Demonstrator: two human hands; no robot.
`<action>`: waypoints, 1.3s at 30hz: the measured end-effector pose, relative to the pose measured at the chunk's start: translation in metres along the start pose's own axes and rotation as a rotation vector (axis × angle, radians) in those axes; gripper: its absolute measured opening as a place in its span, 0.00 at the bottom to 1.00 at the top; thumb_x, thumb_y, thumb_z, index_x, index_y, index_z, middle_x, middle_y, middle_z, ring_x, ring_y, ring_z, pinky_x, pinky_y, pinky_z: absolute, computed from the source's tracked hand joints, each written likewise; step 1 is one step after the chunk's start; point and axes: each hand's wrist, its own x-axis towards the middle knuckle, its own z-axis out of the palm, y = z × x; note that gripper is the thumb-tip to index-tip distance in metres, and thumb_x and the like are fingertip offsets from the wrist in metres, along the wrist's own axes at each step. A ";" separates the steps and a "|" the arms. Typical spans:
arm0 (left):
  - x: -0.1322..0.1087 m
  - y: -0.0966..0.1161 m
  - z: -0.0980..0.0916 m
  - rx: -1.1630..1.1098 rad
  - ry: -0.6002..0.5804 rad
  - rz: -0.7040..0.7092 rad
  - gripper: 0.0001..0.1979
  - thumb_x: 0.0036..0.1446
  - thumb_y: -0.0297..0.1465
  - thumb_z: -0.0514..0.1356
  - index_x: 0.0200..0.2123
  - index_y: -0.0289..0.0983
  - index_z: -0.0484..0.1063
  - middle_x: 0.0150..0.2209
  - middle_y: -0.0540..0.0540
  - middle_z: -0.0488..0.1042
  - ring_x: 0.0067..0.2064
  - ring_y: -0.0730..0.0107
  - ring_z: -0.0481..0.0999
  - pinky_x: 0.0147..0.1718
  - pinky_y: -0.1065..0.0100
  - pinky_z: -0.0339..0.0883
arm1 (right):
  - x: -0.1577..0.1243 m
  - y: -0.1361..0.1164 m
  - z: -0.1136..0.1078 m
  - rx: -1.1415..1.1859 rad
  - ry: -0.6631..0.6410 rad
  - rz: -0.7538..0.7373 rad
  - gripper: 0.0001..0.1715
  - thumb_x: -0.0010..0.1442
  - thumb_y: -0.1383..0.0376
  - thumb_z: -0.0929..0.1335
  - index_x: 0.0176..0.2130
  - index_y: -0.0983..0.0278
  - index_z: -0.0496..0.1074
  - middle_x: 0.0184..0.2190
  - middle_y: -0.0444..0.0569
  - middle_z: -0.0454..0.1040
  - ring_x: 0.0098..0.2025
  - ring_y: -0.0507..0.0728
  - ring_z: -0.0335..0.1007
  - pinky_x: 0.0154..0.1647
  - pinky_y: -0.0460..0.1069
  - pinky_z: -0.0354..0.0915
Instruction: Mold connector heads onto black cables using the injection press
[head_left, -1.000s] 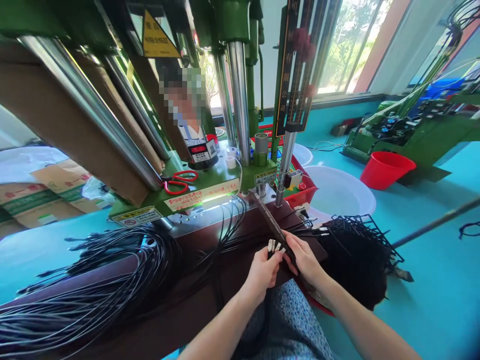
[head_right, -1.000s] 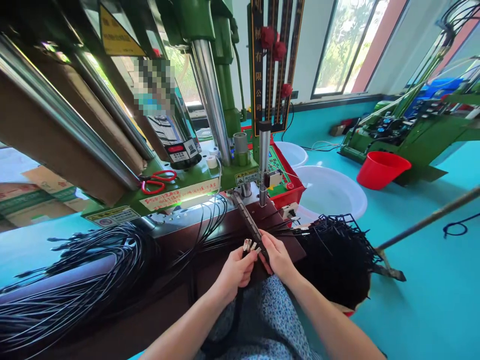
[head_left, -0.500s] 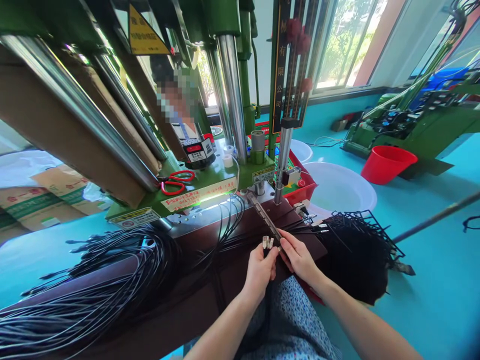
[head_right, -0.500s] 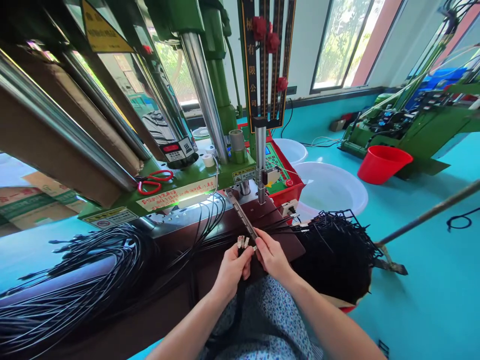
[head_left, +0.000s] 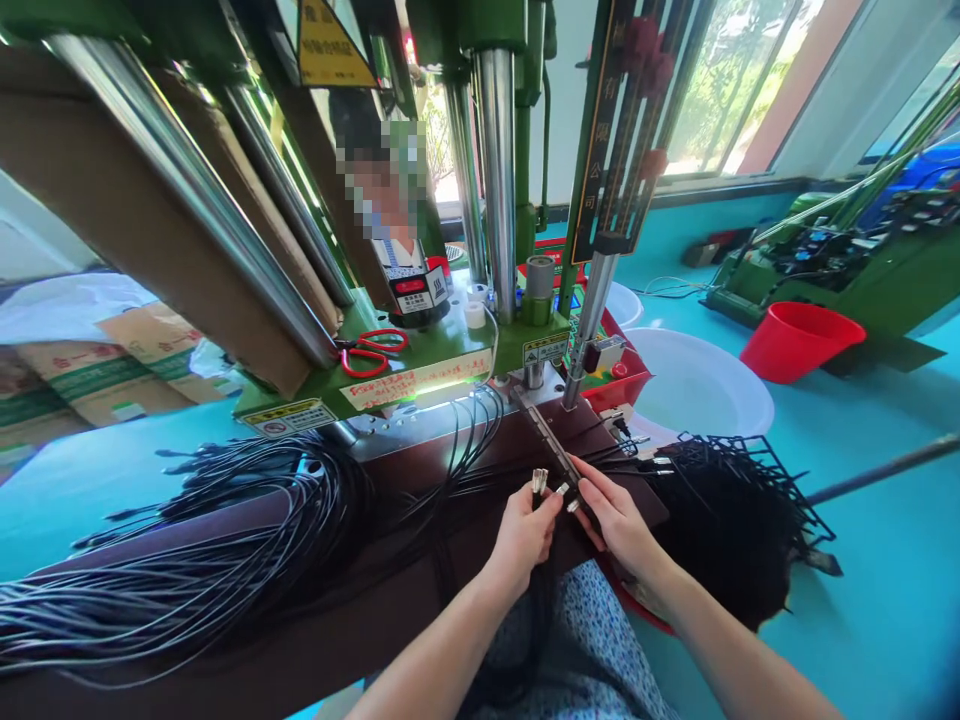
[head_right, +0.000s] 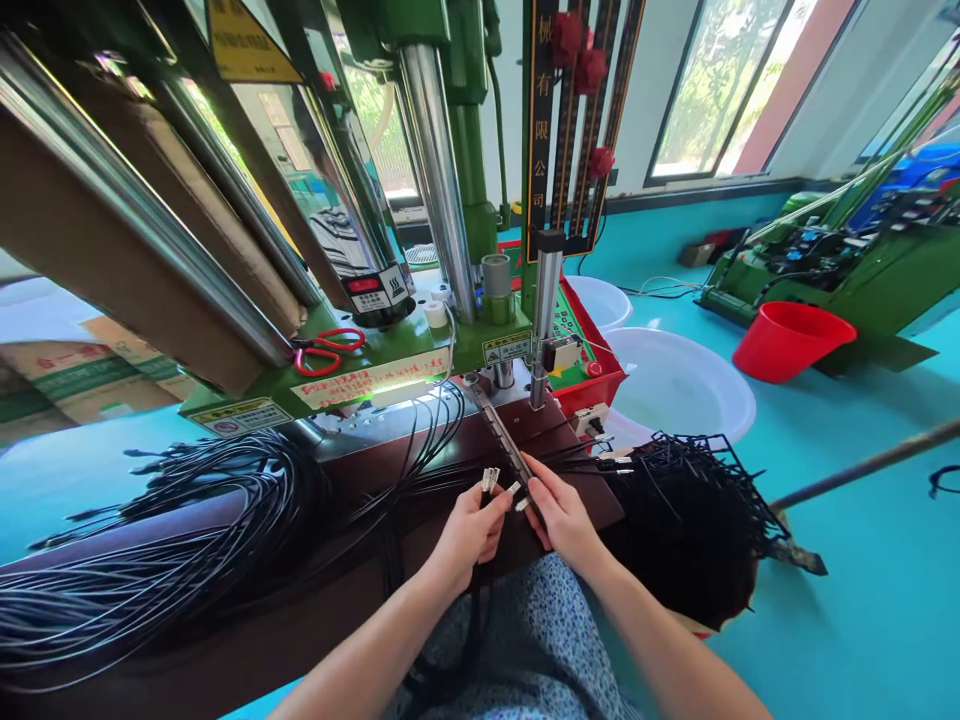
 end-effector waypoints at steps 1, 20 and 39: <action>0.000 0.001 0.000 -0.003 0.000 0.000 0.22 0.39 0.49 0.62 0.25 0.40 0.56 0.10 0.63 0.49 0.11 0.86 0.44 0.08 0.79 0.37 | 0.000 0.000 -0.001 -0.005 -0.006 0.008 0.32 0.60 0.53 0.60 0.58 0.67 0.57 0.12 0.36 0.58 0.11 0.45 0.48 0.09 0.40 0.46; 0.003 0.006 -0.015 -0.102 0.198 0.282 0.18 0.46 0.45 0.59 0.25 0.37 0.60 0.14 0.58 0.58 0.14 0.83 0.56 0.13 0.78 0.53 | 0.001 0.003 -0.001 -0.030 -0.025 -0.002 0.32 0.60 0.54 0.60 0.58 0.68 0.57 0.14 0.37 0.59 0.12 0.45 0.48 0.09 0.40 0.46; 0.010 -0.011 -0.014 0.065 0.240 0.298 0.15 0.43 0.40 0.62 0.22 0.37 0.62 0.17 0.57 0.59 0.18 0.81 0.56 0.18 0.76 0.51 | 0.002 0.000 -0.006 -0.078 -0.159 0.061 0.35 0.59 0.53 0.60 0.59 0.70 0.55 0.13 0.35 0.56 0.11 0.45 0.46 0.09 0.41 0.45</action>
